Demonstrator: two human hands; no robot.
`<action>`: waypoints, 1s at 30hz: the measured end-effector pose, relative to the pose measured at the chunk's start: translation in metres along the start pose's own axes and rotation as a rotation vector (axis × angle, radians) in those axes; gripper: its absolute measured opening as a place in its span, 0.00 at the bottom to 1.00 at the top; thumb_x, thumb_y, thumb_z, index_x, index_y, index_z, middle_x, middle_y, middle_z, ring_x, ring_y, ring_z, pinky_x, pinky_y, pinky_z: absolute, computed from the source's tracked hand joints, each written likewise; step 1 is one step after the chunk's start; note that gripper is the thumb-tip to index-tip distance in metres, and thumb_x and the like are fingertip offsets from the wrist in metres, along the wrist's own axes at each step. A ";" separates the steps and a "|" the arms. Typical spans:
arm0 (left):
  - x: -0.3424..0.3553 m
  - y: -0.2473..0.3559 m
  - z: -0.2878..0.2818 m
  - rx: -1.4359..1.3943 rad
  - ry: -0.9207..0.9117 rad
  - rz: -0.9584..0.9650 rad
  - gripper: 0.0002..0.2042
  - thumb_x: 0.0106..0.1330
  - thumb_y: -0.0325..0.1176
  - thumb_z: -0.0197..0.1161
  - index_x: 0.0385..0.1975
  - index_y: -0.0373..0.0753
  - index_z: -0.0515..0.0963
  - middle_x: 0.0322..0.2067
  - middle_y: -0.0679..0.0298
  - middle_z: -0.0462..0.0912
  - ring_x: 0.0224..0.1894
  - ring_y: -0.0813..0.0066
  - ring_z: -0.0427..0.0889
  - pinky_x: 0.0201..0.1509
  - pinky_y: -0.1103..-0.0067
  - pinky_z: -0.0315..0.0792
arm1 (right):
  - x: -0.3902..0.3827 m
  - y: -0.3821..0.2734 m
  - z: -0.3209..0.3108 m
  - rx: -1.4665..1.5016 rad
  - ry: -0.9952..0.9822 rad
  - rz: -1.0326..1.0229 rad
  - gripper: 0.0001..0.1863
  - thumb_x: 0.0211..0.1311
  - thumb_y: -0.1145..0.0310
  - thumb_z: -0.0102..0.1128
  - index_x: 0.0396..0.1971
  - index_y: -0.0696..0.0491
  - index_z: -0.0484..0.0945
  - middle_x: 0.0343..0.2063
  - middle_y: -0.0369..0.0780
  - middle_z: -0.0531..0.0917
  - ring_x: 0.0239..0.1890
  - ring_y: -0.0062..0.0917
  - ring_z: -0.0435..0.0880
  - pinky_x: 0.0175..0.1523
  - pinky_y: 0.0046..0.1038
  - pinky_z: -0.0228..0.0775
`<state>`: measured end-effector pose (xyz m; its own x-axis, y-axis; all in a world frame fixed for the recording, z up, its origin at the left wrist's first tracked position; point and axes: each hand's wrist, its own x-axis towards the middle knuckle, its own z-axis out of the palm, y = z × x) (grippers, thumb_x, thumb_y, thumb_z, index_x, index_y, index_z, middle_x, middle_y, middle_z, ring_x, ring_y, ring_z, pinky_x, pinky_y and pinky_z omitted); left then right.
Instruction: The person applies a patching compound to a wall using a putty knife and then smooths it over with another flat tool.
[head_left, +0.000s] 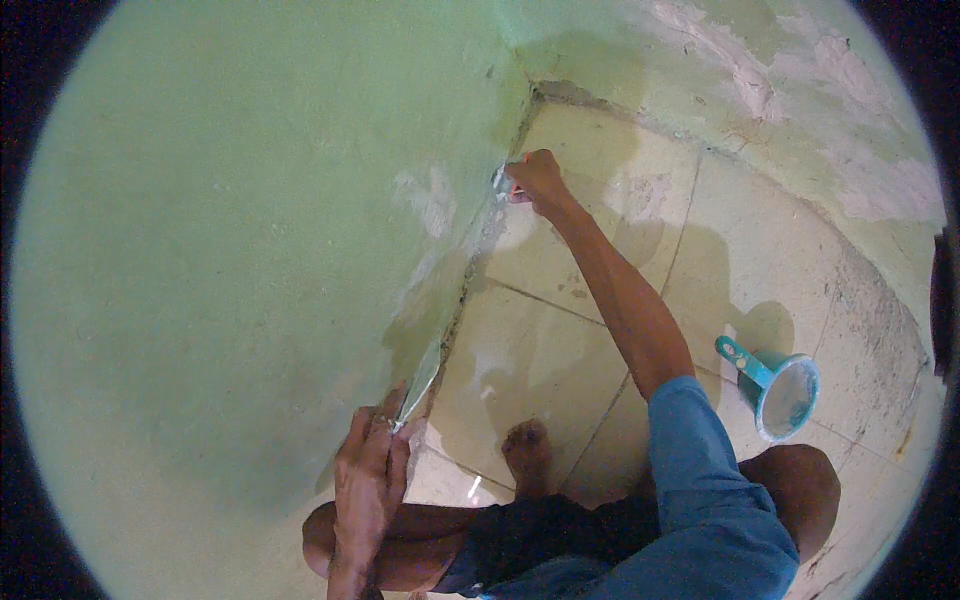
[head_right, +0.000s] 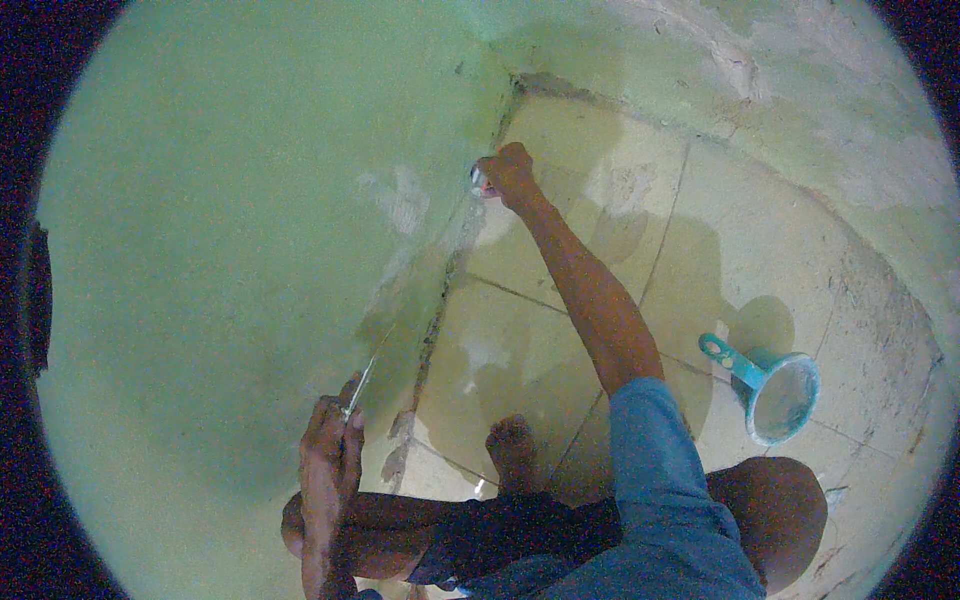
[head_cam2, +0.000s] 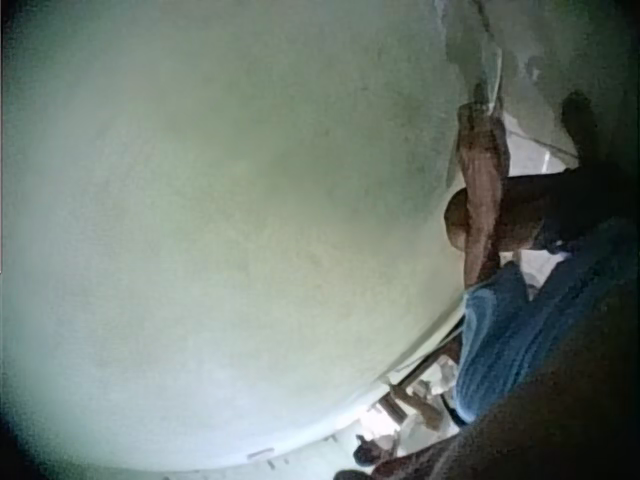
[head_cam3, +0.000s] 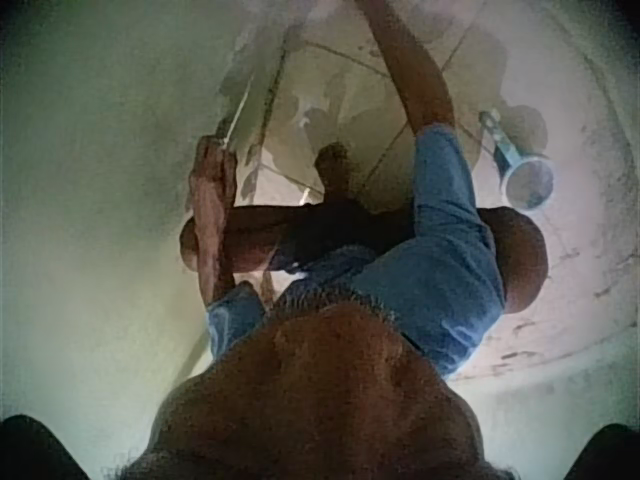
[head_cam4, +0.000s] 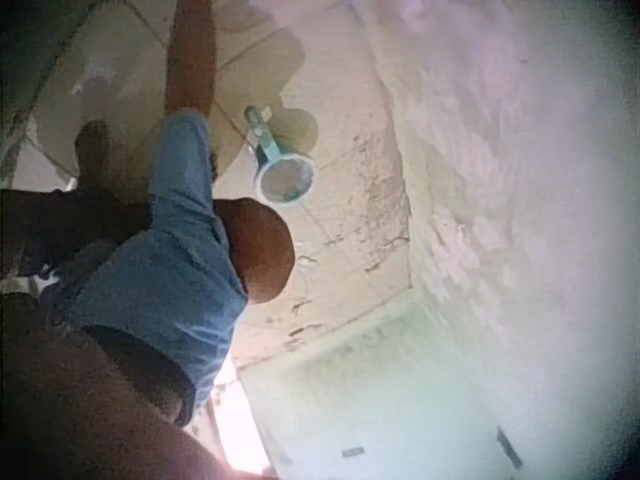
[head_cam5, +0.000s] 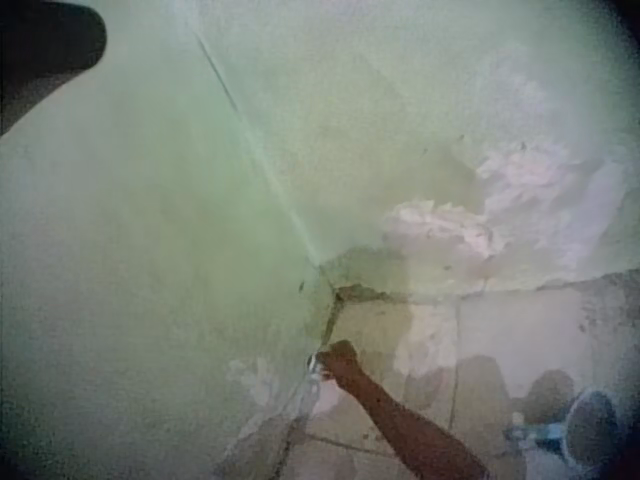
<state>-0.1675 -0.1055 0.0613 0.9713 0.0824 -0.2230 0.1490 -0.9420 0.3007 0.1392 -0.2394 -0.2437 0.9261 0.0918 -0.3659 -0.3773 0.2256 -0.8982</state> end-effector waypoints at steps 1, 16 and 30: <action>-0.001 -0.001 0.000 0.008 0.001 0.004 0.16 0.66 0.24 0.50 0.54 0.35 0.71 0.28 0.56 0.70 0.25 0.66 0.71 0.30 0.73 0.67 | 0.002 -0.002 0.006 0.024 -0.009 0.024 0.08 0.45 0.76 0.61 0.20 0.59 0.69 0.18 0.39 0.72 0.19 0.26 0.75 0.24 0.35 0.79; 0.006 0.006 -0.003 0.011 -0.016 0.059 0.15 0.66 0.26 0.50 0.52 0.35 0.72 0.28 0.56 0.71 0.26 0.67 0.72 0.30 0.74 0.67 | -0.009 -0.084 -0.013 0.234 -0.082 0.049 0.09 0.51 0.72 0.57 0.22 0.62 0.71 0.21 0.42 0.73 0.24 0.30 0.76 0.36 0.39 0.82; 0.000 0.008 -0.008 -0.143 -0.019 -0.076 0.09 0.68 0.32 0.51 0.36 0.32 0.72 0.23 0.60 0.70 0.24 0.71 0.70 0.29 0.76 0.66 | -0.034 -0.007 0.001 -0.480 0.303 -0.310 0.14 0.49 0.66 0.53 0.28 0.63 0.76 0.25 0.54 0.79 0.33 0.50 0.79 0.41 0.43 0.72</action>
<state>-0.1647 -0.1107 0.0713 0.9528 0.1439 -0.2674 0.2479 -0.8772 0.4112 0.1103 -0.2431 -0.2244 0.9775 -0.2019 -0.0614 -0.1154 -0.2680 -0.9565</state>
